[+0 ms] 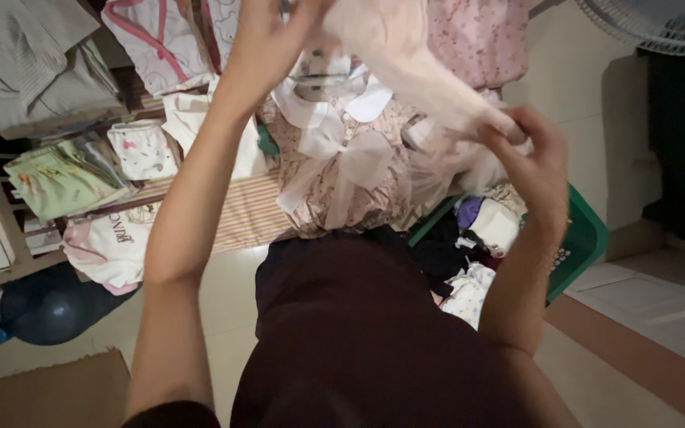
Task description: The person folds various baby clothes, including a pink tulle skirt, a floral dress, and a pink top, on a striped table. They pick items from a green laundry basket, fold them by hand, and place them in a growing pile on the table.
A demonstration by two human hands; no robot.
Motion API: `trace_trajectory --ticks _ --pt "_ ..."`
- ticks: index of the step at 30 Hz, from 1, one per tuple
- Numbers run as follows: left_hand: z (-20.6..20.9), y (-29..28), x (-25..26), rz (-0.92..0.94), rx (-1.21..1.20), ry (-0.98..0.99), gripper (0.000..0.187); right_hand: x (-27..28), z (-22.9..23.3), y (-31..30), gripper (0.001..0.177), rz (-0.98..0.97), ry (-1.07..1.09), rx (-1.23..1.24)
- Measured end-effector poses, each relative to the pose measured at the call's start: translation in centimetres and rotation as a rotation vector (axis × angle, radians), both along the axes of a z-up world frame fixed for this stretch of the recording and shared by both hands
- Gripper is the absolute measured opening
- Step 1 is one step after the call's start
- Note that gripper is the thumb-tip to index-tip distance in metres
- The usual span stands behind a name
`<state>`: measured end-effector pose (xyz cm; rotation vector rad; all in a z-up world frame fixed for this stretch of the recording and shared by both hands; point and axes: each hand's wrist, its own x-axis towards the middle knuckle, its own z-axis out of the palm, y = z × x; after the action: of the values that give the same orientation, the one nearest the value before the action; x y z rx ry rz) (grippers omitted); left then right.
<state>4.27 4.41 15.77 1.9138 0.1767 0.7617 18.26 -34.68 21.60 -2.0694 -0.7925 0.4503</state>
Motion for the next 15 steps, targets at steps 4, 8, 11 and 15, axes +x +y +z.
trace_trajectory --ticks 4,8,11,15 --pt "-1.5 -3.0 -8.7 -0.192 0.124 0.153 0.024 -1.9 -0.8 -0.2 0.034 0.072 0.350 -0.142" --pt "-6.6 -7.6 -15.4 -0.122 0.125 0.385 0.021 -6.4 -8.2 0.4 0.028 0.157 0.269 -0.471" --pt "-10.7 -10.7 -18.7 -0.101 -0.030 0.533 0.023 -9.5 -13.2 -0.8 0.024 0.252 0.108 -0.638" --pt "-13.9 -12.8 -21.4 -0.021 -0.203 0.613 0.025 -11.2 -16.4 -3.0 0.034 0.239 -0.273 -0.413"
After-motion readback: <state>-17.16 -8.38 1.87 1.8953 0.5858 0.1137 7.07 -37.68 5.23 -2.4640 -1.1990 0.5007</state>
